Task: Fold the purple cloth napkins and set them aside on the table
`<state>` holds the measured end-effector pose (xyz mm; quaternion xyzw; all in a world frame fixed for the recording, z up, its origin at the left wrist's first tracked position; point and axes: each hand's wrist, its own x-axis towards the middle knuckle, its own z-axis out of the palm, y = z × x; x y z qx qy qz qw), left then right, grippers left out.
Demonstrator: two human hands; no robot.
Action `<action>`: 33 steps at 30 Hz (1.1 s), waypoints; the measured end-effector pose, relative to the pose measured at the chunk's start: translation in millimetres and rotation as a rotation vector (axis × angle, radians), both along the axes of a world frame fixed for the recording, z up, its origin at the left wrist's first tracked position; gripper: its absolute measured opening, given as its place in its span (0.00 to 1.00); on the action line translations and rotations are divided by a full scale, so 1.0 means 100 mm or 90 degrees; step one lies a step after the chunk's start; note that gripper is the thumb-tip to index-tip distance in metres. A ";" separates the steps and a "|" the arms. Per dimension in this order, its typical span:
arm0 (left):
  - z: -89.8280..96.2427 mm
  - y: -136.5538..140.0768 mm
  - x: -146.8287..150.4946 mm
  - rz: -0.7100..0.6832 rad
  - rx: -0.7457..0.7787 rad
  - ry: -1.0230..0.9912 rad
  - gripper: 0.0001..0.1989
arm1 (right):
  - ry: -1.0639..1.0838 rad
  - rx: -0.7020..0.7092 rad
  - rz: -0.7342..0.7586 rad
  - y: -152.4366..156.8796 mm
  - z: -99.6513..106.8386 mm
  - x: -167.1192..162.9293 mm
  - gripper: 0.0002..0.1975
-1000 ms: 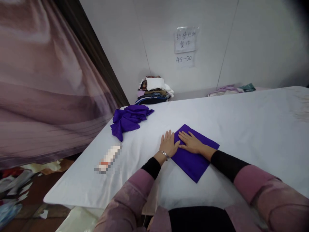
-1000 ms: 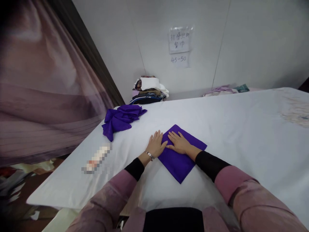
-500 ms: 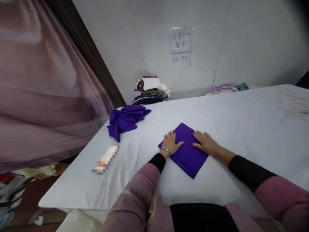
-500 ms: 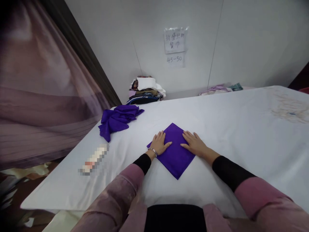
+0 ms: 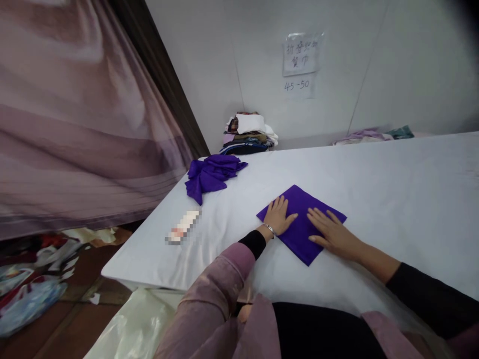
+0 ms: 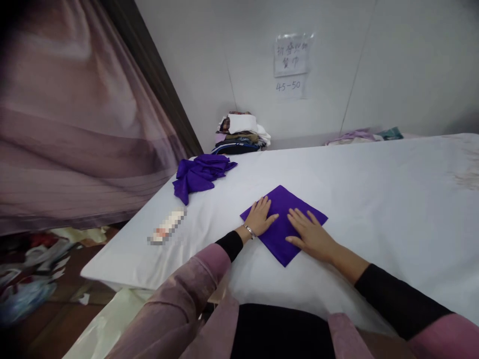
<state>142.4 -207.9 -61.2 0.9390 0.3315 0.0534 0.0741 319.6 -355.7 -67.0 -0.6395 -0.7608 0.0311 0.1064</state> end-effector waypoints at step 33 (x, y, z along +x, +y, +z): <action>-0.20 0.04 -0.26 0.051 0.004 0.047 0.40 | 0.108 -0.064 0.279 -0.39 -0.23 -0.74 0.39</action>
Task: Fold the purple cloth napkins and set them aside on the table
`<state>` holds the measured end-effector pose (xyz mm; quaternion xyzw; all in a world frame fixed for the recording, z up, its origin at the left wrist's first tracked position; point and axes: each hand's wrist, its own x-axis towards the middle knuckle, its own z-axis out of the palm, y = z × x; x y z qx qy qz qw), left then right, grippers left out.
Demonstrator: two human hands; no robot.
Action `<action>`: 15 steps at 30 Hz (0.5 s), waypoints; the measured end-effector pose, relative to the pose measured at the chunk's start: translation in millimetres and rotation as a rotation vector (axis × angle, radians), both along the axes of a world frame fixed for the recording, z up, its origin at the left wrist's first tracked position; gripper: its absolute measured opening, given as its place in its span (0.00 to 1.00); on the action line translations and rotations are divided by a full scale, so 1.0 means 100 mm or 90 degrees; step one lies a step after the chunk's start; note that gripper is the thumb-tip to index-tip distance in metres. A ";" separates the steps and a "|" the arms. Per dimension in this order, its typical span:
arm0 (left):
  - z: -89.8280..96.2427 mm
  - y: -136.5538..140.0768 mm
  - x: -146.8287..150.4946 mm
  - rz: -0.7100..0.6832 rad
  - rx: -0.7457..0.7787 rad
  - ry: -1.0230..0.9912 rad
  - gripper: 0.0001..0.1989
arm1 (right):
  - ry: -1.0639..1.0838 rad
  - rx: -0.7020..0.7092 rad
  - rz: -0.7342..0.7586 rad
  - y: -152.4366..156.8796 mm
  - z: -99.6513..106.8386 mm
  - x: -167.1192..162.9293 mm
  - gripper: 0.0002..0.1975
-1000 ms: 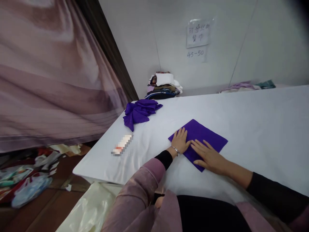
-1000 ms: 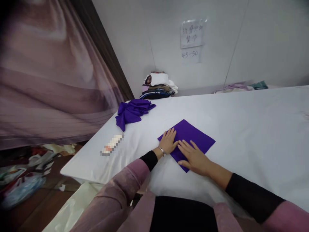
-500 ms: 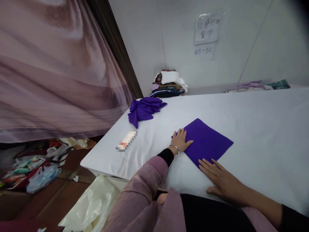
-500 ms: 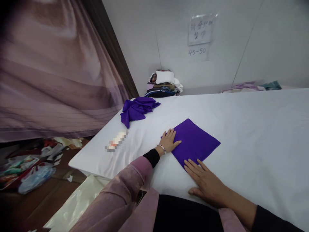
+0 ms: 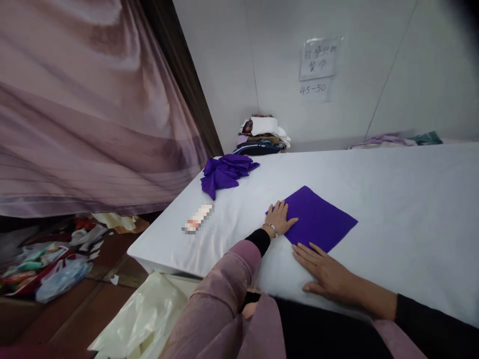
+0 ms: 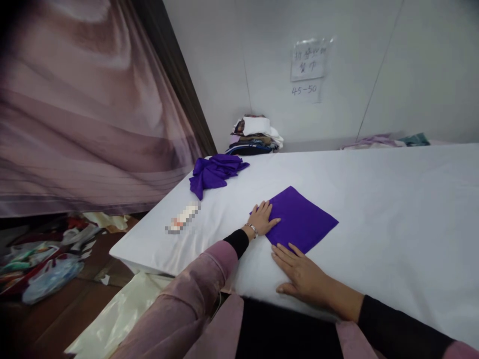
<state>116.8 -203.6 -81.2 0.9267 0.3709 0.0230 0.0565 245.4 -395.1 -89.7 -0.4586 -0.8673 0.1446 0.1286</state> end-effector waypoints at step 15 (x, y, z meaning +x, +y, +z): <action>0.13 -0.11 -0.08 0.012 0.053 -0.029 0.36 | -0.029 0.038 -0.194 0.79 0.51 0.32 0.34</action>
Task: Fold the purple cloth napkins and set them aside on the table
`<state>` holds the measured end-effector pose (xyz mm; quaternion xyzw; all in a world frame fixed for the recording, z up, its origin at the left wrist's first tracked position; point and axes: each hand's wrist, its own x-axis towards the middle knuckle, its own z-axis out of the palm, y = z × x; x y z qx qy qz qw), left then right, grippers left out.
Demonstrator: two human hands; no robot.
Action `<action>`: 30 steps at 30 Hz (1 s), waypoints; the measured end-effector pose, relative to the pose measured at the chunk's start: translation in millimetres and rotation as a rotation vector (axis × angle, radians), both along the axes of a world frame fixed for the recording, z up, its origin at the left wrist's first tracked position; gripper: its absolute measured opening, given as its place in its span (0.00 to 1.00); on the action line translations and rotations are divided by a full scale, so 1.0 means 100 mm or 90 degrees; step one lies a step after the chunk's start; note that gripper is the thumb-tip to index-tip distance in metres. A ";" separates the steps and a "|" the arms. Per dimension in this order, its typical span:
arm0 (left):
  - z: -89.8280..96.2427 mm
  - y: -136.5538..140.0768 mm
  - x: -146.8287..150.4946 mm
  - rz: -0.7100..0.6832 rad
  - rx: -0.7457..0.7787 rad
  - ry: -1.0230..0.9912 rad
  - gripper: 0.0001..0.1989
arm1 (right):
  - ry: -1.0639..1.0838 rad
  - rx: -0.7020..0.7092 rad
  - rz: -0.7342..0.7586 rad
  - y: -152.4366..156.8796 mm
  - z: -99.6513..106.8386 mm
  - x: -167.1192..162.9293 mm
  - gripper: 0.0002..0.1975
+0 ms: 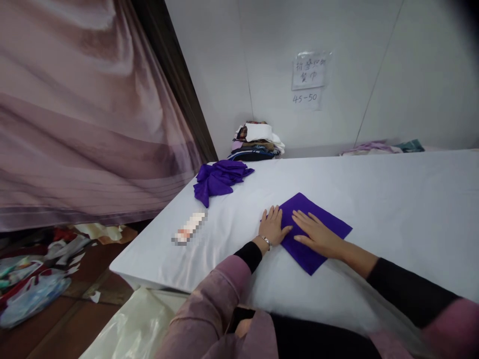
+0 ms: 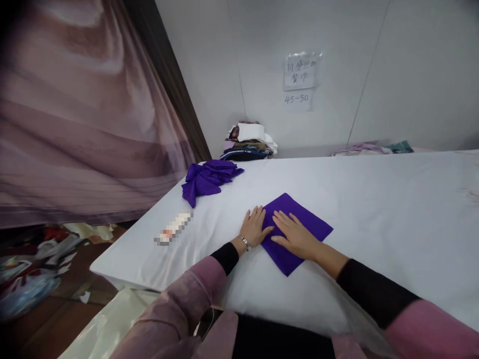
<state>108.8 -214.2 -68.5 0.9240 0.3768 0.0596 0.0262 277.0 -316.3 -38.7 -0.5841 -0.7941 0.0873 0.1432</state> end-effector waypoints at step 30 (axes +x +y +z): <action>-0.14 0.00 -0.07 0.005 -0.024 -0.005 0.38 | -0.065 0.020 0.039 0.97 -0.46 0.23 0.36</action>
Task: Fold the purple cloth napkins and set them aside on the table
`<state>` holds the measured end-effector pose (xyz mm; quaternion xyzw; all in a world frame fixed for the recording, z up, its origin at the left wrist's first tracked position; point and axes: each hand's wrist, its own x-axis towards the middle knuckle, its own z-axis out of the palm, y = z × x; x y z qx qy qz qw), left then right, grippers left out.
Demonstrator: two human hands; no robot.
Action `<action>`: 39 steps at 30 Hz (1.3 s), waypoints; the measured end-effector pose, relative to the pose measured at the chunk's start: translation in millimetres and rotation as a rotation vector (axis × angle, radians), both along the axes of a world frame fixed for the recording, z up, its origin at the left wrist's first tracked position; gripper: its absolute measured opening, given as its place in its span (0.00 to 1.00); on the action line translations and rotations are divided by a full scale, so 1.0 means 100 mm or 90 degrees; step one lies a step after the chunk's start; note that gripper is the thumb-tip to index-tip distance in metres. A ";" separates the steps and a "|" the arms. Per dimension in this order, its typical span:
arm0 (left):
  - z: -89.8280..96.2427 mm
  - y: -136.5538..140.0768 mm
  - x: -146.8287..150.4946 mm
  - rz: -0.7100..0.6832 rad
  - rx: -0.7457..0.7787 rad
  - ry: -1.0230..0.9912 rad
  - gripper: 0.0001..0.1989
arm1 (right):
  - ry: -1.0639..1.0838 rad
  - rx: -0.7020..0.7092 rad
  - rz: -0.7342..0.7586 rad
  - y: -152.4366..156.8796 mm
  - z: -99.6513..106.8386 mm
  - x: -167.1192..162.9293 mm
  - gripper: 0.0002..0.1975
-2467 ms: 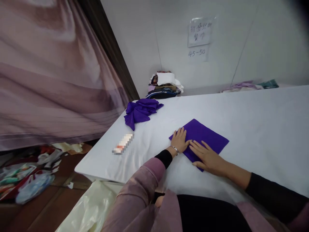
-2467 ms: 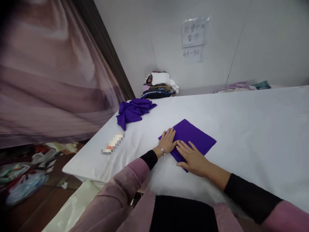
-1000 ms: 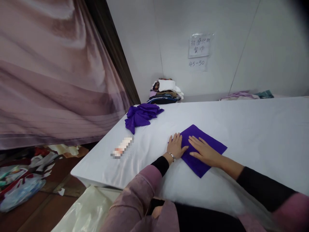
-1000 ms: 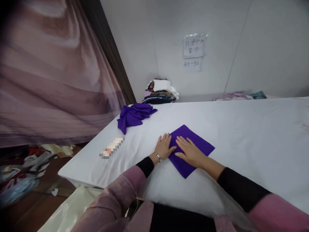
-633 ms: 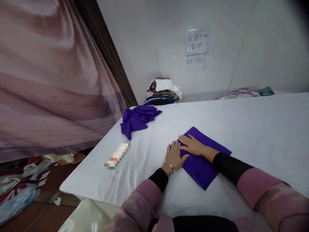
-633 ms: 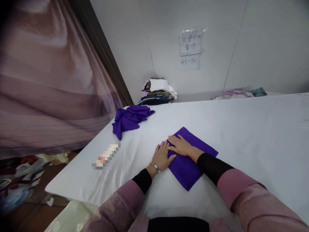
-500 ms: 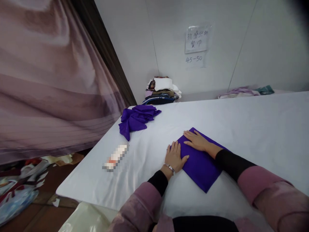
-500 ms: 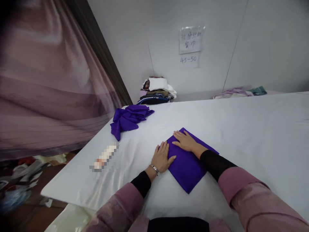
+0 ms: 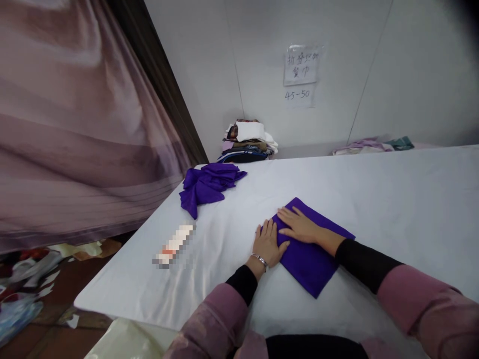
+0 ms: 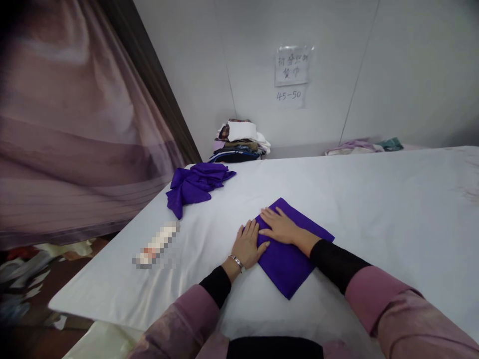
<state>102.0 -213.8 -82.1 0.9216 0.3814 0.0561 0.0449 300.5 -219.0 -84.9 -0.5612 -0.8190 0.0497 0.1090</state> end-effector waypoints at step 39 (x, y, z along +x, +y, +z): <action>0.18 -0.12 0.00 -0.067 -0.007 -0.059 0.32 | 0.343 0.013 -0.514 -1.54 0.25 1.03 0.31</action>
